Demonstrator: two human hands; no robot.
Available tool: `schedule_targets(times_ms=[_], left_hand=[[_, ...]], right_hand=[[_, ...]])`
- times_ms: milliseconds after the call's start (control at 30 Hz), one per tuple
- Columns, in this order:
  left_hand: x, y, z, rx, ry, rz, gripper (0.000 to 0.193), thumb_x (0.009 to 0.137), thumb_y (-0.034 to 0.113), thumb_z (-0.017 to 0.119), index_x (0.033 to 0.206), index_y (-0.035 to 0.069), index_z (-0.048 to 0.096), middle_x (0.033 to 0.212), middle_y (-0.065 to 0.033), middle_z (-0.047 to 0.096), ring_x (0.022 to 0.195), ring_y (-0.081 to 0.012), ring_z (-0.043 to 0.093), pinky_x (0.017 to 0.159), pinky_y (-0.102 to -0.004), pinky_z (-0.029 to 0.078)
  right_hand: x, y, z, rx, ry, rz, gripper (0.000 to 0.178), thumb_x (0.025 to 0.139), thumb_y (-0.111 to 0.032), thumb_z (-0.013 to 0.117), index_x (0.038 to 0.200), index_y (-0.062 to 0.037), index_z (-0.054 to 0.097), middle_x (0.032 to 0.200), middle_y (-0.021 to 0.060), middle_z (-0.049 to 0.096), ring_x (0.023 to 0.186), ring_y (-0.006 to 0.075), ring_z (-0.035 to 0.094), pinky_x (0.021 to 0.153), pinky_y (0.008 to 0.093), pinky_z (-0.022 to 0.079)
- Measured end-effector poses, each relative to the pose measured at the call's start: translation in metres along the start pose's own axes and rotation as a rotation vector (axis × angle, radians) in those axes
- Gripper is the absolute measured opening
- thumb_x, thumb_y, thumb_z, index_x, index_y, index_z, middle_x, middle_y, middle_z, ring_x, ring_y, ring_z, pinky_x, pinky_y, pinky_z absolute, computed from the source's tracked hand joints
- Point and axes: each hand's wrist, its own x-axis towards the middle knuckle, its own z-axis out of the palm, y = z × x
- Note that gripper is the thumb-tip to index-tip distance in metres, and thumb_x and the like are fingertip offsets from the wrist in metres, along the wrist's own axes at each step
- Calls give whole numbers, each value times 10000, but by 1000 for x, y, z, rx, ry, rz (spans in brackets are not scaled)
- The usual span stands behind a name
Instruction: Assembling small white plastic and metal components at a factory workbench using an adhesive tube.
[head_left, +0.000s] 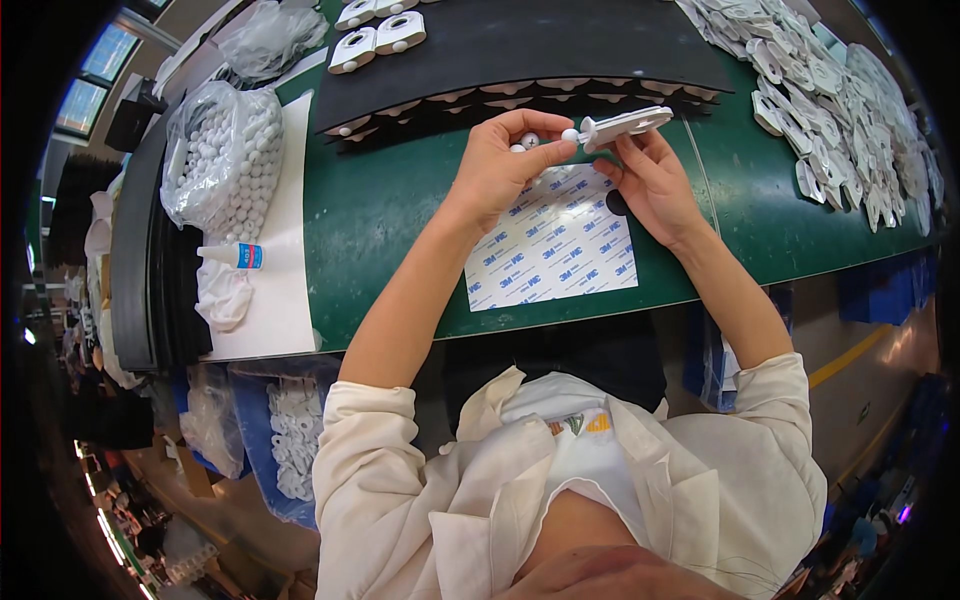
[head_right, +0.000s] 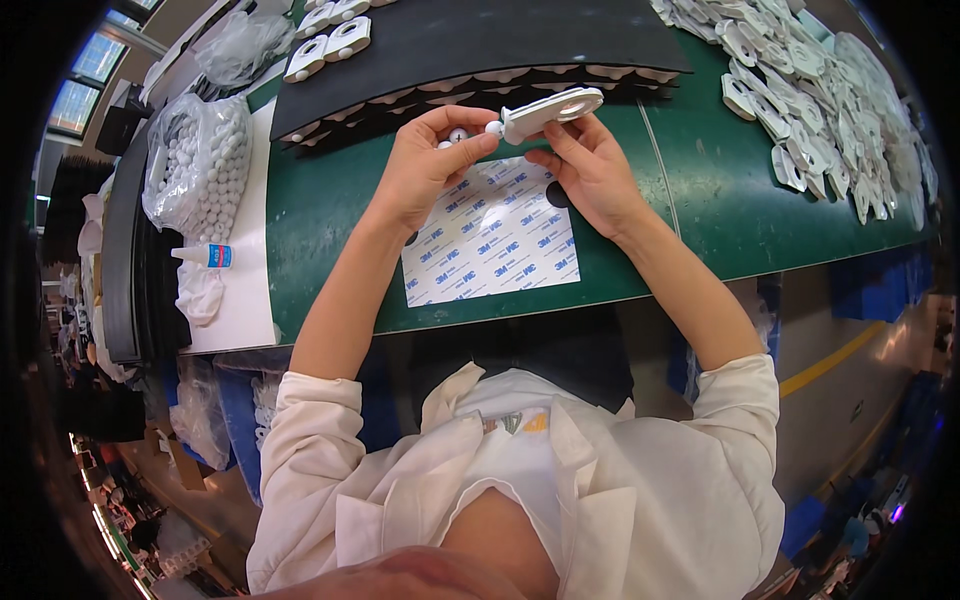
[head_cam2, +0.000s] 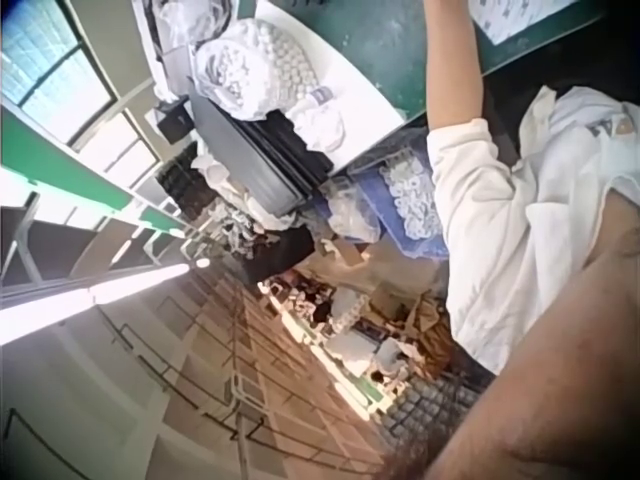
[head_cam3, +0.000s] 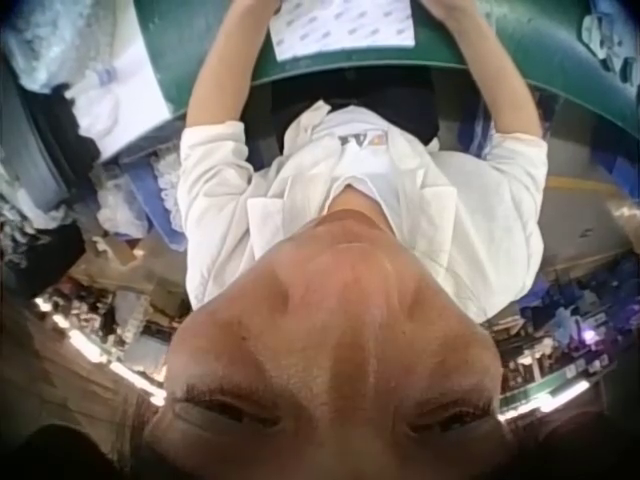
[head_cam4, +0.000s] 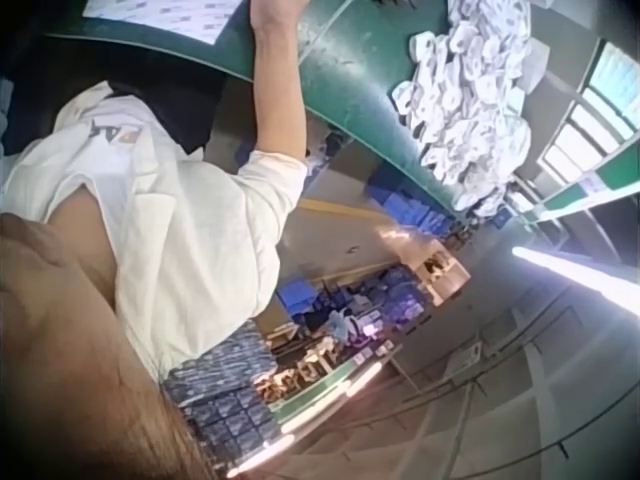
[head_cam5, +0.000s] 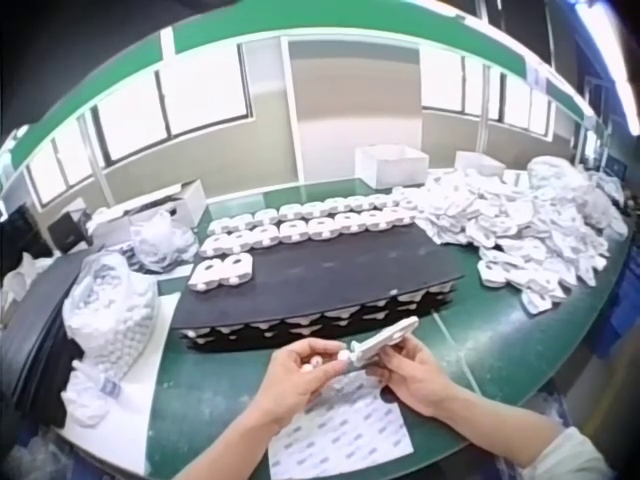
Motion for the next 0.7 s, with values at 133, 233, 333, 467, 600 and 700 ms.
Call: schedule_targets(times_ms=[133,233,333,467,600,700], left_hand=[[1,0,2,23,4,9,245,701,98,751,924,61,655,722,26,568,548,-28,411,459,-168,297],[3,-4,1,124,-1,153,292,667,102,776,927,57,651,706,33,555,552,-19,402,467,-165,305],[-2,0,3,232,-30,301,348,620,131,806,923,59,648,686,34,538,571,-31,408,483,-180,319],[-3,-1,5,337,-37,421,506,577,198,835,1010,75,604,650,27,518,574,-57,408,495,-211,331],[-2,-1,3,441,17,513,624,571,228,840,1091,65,536,633,23,516,569,-63,419,500,-210,343],[6,-5,-3,161,67,453,621,586,222,836,1087,35,519,626,18,518,575,-59,429,505,-211,354]], right_hand=[[-1,-1,0,-19,8,2,208,935,-160,466,1129,-90,495,1110,39,525,1036,134,496,879,306,415],[0,-1,3,-38,0,24,248,939,-160,457,1175,-83,458,1104,46,524,1018,123,503,861,288,425],[-2,-4,4,11,-59,106,299,936,-155,459,1220,-72,410,1093,56,529,963,108,526,827,268,444],[-2,-5,-4,-42,-177,100,336,930,-142,468,1244,-64,378,1079,53,534,900,99,545,801,260,457],[5,-11,7,-217,-105,-40,323,903,-134,517,1200,-36,433,1006,35,555,825,92,529,731,240,437],[31,-36,18,-564,-176,-163,352,879,-128,548,1198,-19,445,991,37,570,828,72,521,721,233,423]])
